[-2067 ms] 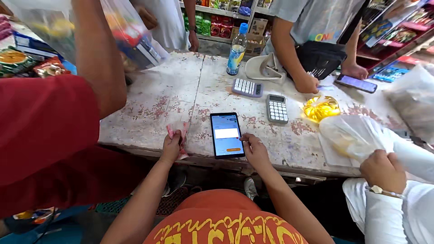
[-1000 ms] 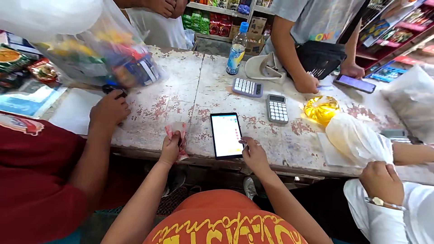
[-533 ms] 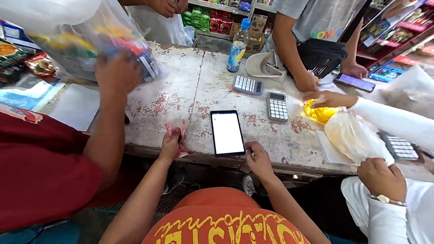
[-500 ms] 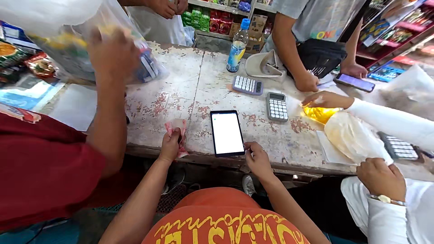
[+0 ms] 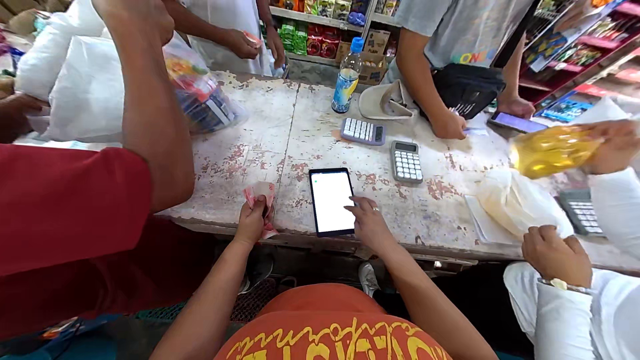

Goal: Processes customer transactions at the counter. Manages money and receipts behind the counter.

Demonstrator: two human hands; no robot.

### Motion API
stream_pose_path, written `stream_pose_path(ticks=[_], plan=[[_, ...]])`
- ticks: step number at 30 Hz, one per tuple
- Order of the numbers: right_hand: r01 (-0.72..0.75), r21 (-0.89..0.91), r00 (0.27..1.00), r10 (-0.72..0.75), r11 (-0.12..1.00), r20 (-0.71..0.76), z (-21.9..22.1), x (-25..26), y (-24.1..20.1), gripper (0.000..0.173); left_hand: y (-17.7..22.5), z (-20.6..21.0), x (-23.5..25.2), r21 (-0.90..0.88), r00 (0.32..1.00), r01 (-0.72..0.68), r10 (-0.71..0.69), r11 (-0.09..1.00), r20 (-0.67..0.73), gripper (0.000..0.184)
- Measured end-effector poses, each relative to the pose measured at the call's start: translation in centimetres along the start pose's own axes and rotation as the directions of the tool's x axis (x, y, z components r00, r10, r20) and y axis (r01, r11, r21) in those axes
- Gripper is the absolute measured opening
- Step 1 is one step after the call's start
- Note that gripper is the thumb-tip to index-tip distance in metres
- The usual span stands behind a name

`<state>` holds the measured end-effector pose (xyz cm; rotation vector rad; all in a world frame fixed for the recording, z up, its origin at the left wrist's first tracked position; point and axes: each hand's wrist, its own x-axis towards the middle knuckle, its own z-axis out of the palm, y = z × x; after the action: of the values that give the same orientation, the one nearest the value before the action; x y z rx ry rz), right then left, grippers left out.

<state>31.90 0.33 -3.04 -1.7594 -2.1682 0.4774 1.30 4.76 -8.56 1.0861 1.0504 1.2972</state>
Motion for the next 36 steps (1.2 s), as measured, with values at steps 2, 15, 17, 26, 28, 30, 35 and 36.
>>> stream_pose_path(ticks=[2, 15, 17, 26, 28, 30, 35, 36], plan=[[-0.057, 0.032, 0.998, 0.057, 0.998, -0.002, -0.6, 2.3, 0.7, 0.041, 0.0, 0.1, 0.0, -0.007, 1.0, 0.012, -0.012, 1.0, -0.008, 0.031], [-0.159, -0.085, 0.984, 0.165, 0.984, 0.069, -0.7, 9.7, 2.4, 0.048, 0.2, -0.1, 0.1, -0.025, 0.999, 0.021, -0.02, 0.999, 0.025, 0.032], [-0.171, -0.078, 0.982, 0.176, 0.982, 0.066, -0.9, 9.6, 2.1, 0.048, 0.2, -0.1, 0.1, -0.025, 0.999, 0.034, -0.033, 0.999, 0.023, 0.032], [-0.172, 0.058, 0.982, 0.176, 0.983, -0.073, -1.8, 4.2, 2.3, 0.038, 0.1, -0.3, 0.0, -0.028, 0.999, 0.029, -0.028, 0.999, 0.021, 0.03], [-0.174, 0.069, 0.981, 0.179, 0.982, -0.074, -1.7, 2.8, 2.3, 0.037, 0.1, -0.3, 0.0, -0.017, 0.999, 0.039, -0.038, 0.999, 0.024, 0.031], [-0.179, 0.082, 0.982, 0.183, 0.98, -0.049, -1.6, 1.6, 2.1, 0.034, 0.0, -0.4, 0.0, -0.016, 0.998, 0.05, -0.049, 0.999, 0.026, 0.03], [-0.169, 0.139, 0.986, 0.167, 0.976, 0.021, -0.9, -0.9, 1.0, 0.028, -0.2, -0.5, 0.1, -0.009, 0.999, 0.047, -0.047, 0.999, 0.019, 0.032], [-0.16, 0.143, 0.987, 0.159, 0.977, 0.024, -0.7, -1.2, 1.0, 0.028, -0.2, -0.5, 0.1, -0.009, 0.999, 0.047, -0.046, 0.999, 0.019, 0.032]])
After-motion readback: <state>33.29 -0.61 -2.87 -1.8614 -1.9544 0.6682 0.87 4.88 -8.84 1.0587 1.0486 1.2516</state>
